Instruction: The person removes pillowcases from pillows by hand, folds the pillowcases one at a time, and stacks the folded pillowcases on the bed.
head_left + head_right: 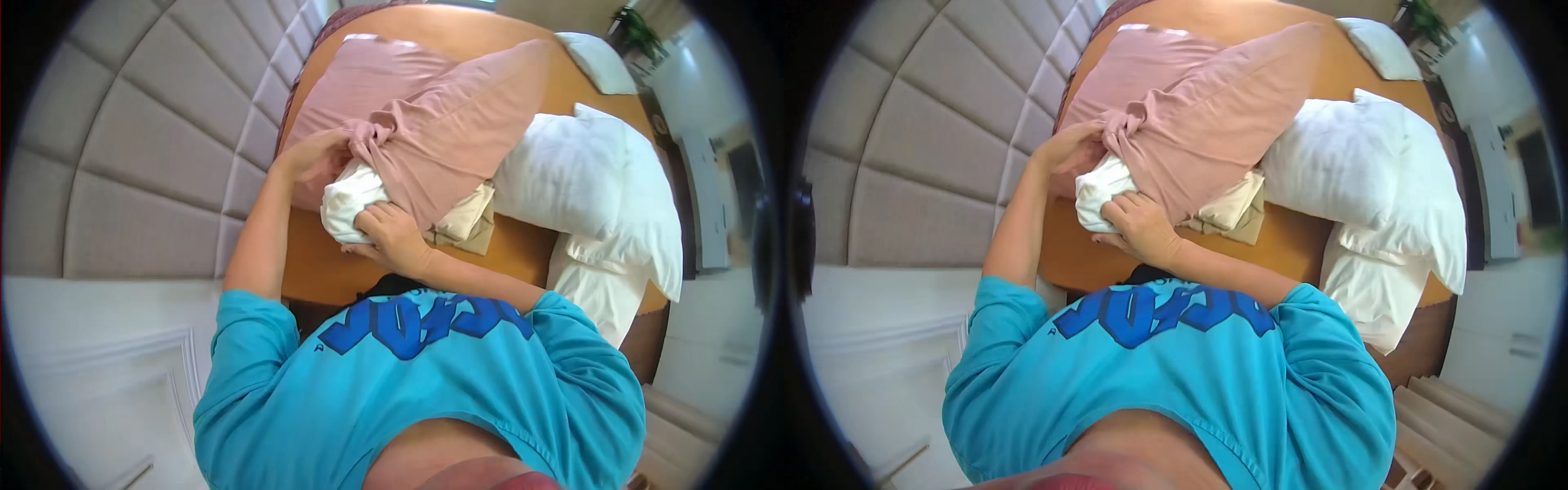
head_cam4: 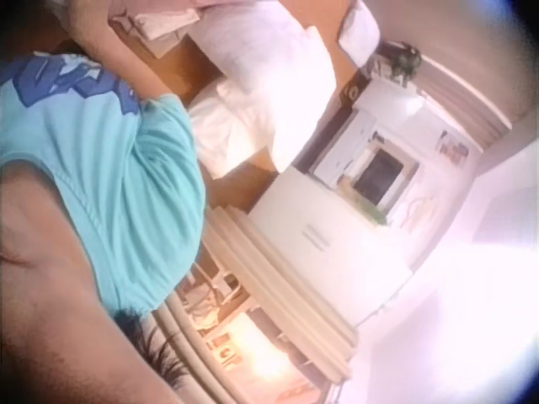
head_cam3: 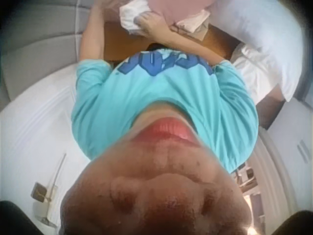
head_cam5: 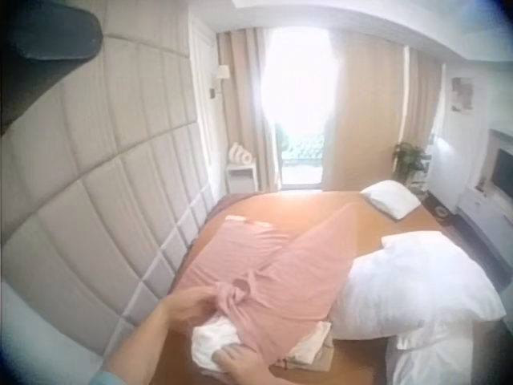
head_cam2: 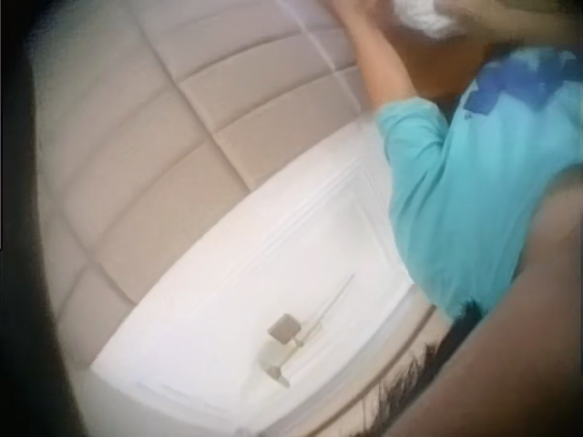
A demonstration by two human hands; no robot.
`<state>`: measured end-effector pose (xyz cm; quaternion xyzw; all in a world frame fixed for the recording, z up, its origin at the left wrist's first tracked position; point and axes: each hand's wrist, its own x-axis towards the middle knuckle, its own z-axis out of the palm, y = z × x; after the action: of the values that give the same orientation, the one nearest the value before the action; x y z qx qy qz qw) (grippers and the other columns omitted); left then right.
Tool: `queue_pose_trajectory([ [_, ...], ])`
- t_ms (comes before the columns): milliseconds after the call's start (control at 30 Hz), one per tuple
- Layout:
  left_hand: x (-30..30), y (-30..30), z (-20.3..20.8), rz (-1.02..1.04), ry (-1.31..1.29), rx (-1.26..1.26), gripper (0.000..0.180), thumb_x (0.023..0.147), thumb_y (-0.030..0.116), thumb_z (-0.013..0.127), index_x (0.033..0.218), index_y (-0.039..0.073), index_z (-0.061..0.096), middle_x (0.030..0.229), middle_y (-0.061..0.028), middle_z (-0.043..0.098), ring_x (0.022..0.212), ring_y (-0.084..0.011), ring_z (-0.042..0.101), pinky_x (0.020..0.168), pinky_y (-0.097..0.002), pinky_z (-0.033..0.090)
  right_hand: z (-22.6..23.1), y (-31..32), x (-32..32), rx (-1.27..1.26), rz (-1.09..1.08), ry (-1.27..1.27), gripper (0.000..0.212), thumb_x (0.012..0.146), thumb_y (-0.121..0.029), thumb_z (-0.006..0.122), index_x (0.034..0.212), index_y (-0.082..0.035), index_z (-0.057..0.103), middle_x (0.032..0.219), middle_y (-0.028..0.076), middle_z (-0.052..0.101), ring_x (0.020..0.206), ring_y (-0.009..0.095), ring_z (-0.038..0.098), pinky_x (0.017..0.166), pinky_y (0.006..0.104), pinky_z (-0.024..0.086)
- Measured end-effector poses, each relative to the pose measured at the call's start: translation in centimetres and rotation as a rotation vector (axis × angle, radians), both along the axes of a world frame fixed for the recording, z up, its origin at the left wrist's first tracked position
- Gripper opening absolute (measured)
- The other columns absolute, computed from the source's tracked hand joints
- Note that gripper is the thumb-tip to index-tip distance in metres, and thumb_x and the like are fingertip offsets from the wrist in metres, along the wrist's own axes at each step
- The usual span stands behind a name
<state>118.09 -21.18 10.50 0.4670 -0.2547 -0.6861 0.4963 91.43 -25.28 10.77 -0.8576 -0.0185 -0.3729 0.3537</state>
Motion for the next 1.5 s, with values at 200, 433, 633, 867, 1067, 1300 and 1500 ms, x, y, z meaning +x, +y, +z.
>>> queue_pose_trajectory([
  [200, -9.3, 1.6, 3.8, 0.088, -0.602, -0.095, 0.115, 0.072, 0.026, 0.08, 0.148, -0.006, 0.001, 0.152, -0.0233, 0.016, 0.134, -0.0305, 0.036, 0.102, -0.0367, 0.042, -2.2, -1.9, -2.3, 0.095, 0.101, 0.111, 0.022, 0.077, -0.006, 0.062, 0.098, -0.002, 0.058, 0.097, 0.014, 0.059, 0.092, 0.034, 0.056, 0.082, 0.042, 0.046],
  [433, -15.7, -1.1, 6.0, 0.032, -1.698, 0.285, 0.057, 0.072, -0.001, 0.059, 0.126, -0.009, 0.043, 0.096, -0.0284, 0.065, 0.096, -0.0429, 0.062, 0.085, -0.0478, 0.049, -2.2, -8.3, -1.9, -0.285, -0.485, 0.053, 0.031, 0.08, -0.001, 0.051, 0.111, 0.0, 0.053, 0.1, 0.017, 0.058, 0.094, 0.034, 0.056, 0.09, 0.0464, 0.042],
  [633, -12.4, -0.7, 7.4, 0.197, -2.017, -0.089, 0.016, 0.078, -0.001, 0.052, 0.091, 0.006, 0.058, 0.086, -0.0165, 0.066, 0.085, -0.0355, 0.065, 0.072, -0.0465, 0.051, -2.5, -21.1, -1.3, -0.527, -0.69, 0.788, 0.042, 0.084, -0.007, 0.048, 0.126, -0.005, 0.049, 0.117, 0.015, 0.059, 0.11, 0.029, 0.055, 0.099, 0.0394, 0.04],
  [867, -9.7, -0.6, 15.6, 0.313, -2.387, -0.617, 0.026, 0.074, 0.002, 0.054, 0.096, 0.01, 0.065, 0.083, -0.0092, 0.066, 0.073, -0.0283, 0.062, 0.063, -0.039, 0.048, -0.4, -25.2, -0.9, -0.741, -0.8, 0.333, 0.045, 0.086, -0.006, 0.046, 0.13, 0.0, 0.045, 0.129, 0.016, 0.054, 0.12, 0.031, 0.05, 0.105, 0.0406, 0.034],
  [1067, -15.2, 4.6, 13.5, 0.054, -2.376, -1.21, 0.022, 0.073, 0.015, 0.065, 0.095, 0.011, 0.066, 0.078, -0.0008, 0.06, 0.067, -0.0155, 0.059, 0.062, -0.0296, 0.045, -7.7, -16.8, -5.6, -0.392, -0.795, 0.041, 0.057, 0.076, 0.007, 0.05, 0.131, 0.009, 0.038, 0.114, 0.033, 0.05, 0.111, 0.05, 0.045, 0.1, 0.0527, 0.032],
  [1300, -16.8, 12.0, -5.2, -0.02, -1.695, -0.242, 0.07, 0.067, 0.022, 0.079, 0.128, 0.004, 0.051, 0.134, -0.0137, 0.047, 0.124, -0.035, 0.042, 0.104, -0.044, 0.035, -10.4, -7.4, -12.0, 0.204, -0.227, 0.874, 0.05, 0.069, -0.005, 0.066, 0.117, -0.003, 0.05, 0.104, 0.023, 0.06, 0.098, 0.042, 0.057, 0.083, 0.0466, 0.047],
  [1500, -6.9, 6.9, -5.4, 0.318, -1.864, 0.085, 0.132, 0.049, 0.058, 0.084, 0.148, 0.0, 0.018, 0.152, -0.0186, 0.022, 0.141, -0.0389, 0.015, 0.115, -0.0518, 0.013, -3.2, -3.0, 0.4, -0.362, -0.082, 0.505, 0.065, 0.071, -0.012, 0.068, 0.132, -0.017, 0.047, 0.14, 0.012, 0.04, 0.129, 0.037, 0.036, 0.1, 0.0566, 0.032],
])
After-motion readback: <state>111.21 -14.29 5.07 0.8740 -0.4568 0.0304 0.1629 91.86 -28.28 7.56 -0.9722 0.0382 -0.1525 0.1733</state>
